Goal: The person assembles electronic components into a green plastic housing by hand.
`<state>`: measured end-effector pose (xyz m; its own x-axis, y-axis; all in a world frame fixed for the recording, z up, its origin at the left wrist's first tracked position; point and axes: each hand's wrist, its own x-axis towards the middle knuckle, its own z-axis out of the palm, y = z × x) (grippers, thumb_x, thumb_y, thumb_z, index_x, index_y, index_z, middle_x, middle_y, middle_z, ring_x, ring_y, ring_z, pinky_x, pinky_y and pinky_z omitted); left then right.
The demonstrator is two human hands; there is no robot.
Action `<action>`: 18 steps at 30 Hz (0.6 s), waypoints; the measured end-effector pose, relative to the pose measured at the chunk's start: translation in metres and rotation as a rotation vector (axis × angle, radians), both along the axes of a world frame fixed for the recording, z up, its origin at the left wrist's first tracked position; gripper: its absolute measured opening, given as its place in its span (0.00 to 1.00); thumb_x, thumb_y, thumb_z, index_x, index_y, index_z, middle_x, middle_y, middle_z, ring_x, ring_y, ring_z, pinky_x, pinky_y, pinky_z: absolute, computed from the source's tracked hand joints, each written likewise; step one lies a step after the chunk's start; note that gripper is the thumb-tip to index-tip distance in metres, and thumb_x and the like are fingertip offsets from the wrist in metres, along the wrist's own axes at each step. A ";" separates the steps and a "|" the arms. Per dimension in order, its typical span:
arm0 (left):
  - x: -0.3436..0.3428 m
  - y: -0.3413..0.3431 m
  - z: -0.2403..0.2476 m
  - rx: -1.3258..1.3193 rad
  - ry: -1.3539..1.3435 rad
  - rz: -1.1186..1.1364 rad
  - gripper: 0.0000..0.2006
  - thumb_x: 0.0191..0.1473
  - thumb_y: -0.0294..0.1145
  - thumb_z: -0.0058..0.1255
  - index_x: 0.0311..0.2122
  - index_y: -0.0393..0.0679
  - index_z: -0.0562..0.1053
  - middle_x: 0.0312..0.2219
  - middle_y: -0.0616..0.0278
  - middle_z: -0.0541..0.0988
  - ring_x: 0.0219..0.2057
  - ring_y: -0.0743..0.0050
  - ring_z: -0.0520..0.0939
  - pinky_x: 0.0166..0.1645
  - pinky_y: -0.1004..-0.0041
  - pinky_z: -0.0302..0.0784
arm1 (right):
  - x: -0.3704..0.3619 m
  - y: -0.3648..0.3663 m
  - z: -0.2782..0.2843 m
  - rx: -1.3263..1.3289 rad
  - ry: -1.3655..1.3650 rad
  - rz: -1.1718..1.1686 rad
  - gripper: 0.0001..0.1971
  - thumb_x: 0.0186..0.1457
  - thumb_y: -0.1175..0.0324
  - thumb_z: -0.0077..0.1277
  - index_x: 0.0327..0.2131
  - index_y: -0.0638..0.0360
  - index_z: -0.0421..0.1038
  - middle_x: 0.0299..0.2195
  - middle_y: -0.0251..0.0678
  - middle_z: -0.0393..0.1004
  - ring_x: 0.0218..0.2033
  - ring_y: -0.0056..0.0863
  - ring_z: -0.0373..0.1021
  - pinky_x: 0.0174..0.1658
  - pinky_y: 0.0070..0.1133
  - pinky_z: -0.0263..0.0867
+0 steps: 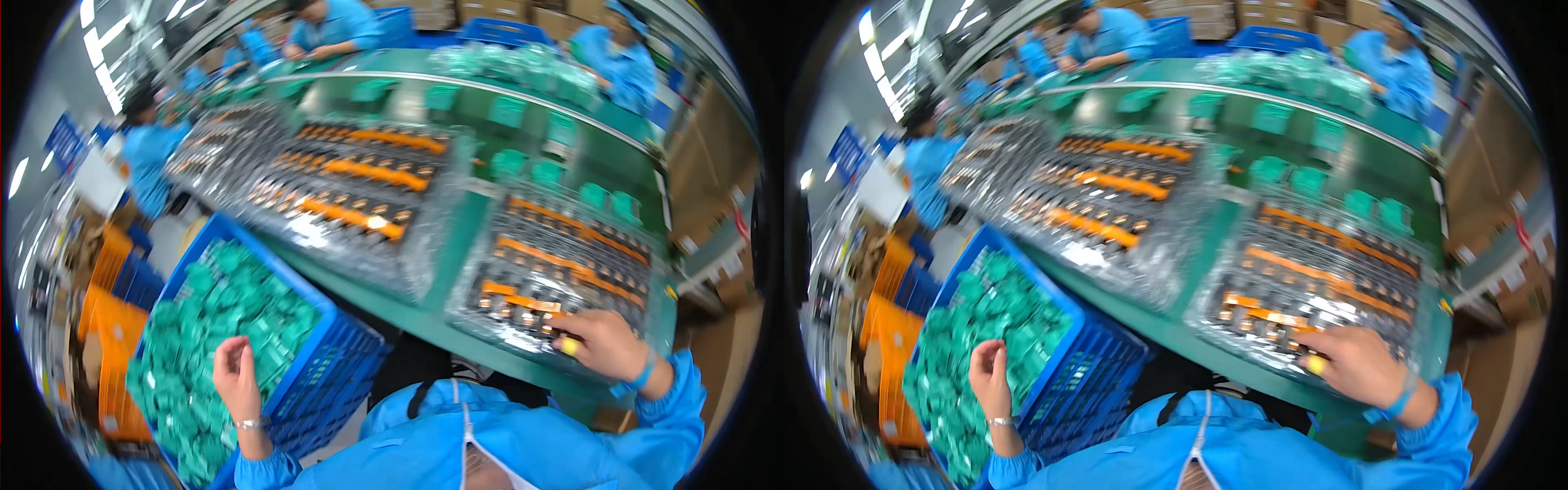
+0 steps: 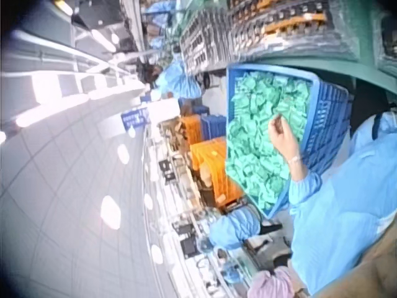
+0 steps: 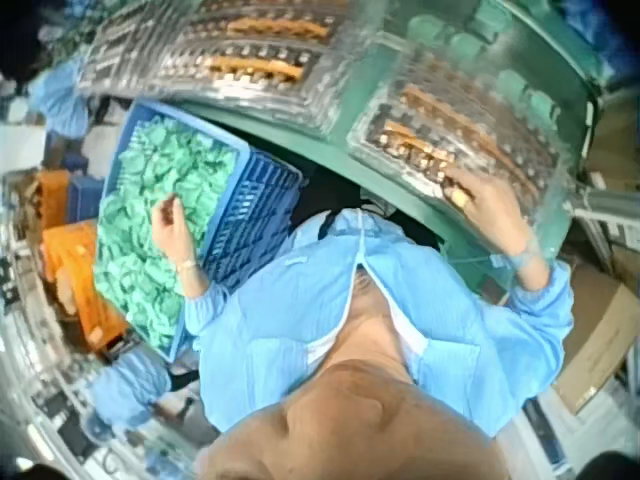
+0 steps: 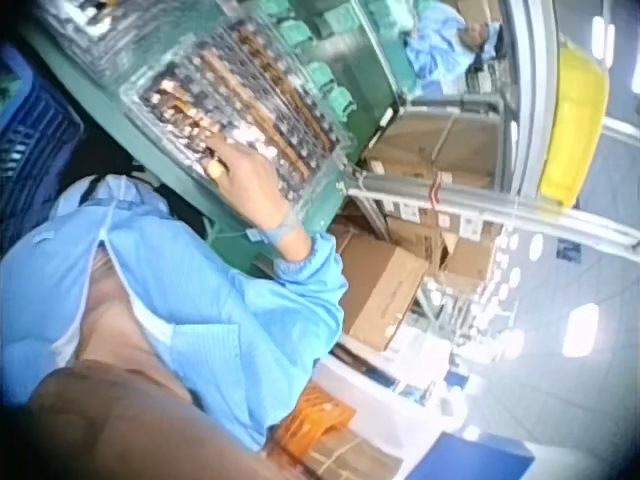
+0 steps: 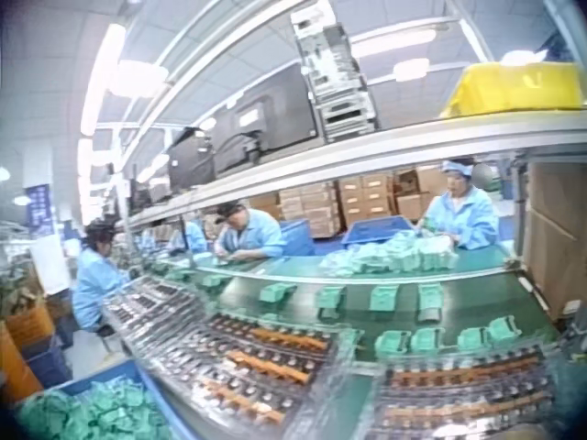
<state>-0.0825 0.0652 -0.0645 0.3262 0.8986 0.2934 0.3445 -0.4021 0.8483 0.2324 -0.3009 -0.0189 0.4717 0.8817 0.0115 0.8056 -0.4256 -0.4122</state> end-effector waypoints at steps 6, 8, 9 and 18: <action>-0.103 0.018 0.000 0.152 0.520 0.224 0.14 0.44 0.29 0.54 0.38 0.37 0.70 0.35 0.54 0.75 0.37 0.62 0.76 0.42 0.69 0.70 | -0.004 0.003 -0.004 0.210 0.337 -0.223 0.15 0.35 0.72 0.61 0.31 0.61 0.72 0.23 0.37 0.70 0.24 0.25 0.67 0.28 0.19 0.63; -0.108 0.025 -0.003 0.083 0.592 0.110 0.16 0.43 0.31 0.56 0.39 0.37 0.71 0.35 0.52 0.75 0.37 0.58 0.76 0.42 0.68 0.71 | 0.000 -0.002 -0.010 0.214 0.372 -0.242 0.15 0.35 0.72 0.62 0.30 0.61 0.71 0.24 0.35 0.70 0.25 0.23 0.67 0.29 0.19 0.62; -0.102 0.033 -0.008 0.066 0.593 0.022 0.17 0.43 0.32 0.57 0.40 0.38 0.71 0.36 0.52 0.75 0.38 0.59 0.76 0.43 0.68 0.71 | -0.002 -0.004 -0.007 0.223 0.395 -0.308 0.15 0.34 0.72 0.62 0.29 0.62 0.70 0.24 0.34 0.69 0.26 0.22 0.66 0.29 0.19 0.62; -0.104 0.075 -0.024 -0.114 0.911 -0.048 0.26 0.41 0.49 0.55 0.43 0.40 0.71 0.33 0.51 0.77 0.36 0.54 0.77 0.40 0.65 0.72 | 0.011 -0.026 0.004 0.661 0.538 -0.496 0.13 0.53 0.70 0.46 0.41 0.62 0.60 0.22 0.27 0.60 0.20 0.13 0.61 0.22 0.11 0.59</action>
<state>-0.1870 0.1405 -0.0886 0.4257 0.8859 -0.1845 0.8842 -0.3639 0.2928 0.2431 -0.3273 -0.0145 0.8732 0.4756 0.1062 0.2334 -0.2169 -0.9479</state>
